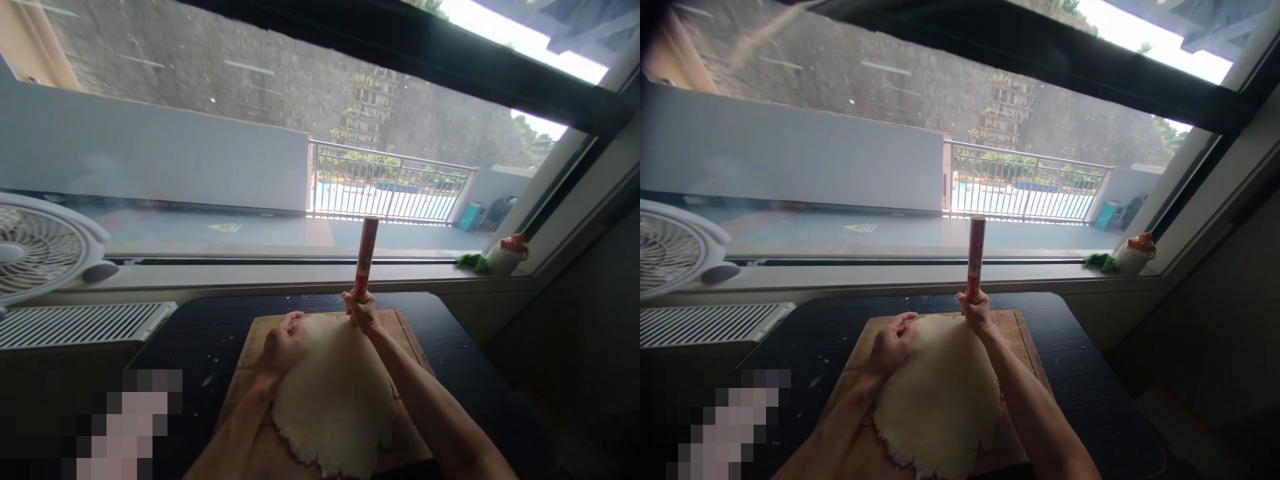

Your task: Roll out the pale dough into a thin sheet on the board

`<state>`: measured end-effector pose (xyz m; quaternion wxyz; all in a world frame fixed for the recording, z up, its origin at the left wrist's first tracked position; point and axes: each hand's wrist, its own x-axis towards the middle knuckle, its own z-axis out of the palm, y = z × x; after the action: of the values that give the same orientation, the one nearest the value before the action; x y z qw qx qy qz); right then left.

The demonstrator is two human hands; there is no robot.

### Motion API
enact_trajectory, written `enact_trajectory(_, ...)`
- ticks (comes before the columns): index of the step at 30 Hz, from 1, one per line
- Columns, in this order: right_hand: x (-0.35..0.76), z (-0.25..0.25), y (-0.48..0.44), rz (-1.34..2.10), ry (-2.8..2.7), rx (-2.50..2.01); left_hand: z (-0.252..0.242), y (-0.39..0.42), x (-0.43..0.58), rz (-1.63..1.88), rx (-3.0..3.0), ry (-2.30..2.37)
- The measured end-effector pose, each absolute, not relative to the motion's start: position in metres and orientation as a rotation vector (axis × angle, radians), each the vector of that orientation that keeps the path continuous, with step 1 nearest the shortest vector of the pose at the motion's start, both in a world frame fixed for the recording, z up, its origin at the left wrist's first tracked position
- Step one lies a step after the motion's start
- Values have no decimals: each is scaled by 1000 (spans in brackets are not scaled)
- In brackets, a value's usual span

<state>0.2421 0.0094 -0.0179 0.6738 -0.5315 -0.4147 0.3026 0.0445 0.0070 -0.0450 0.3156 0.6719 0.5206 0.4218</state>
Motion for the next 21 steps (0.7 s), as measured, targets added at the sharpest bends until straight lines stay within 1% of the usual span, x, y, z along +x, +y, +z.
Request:
enact_trajectory(10,248,-17,-10,708,-952,-1221,-44,5,44,1086,1784,1352)
enact_trajectory(21,254,-8,-32,684,-1008,-1376,-45,5,46,1061,1829,1376)
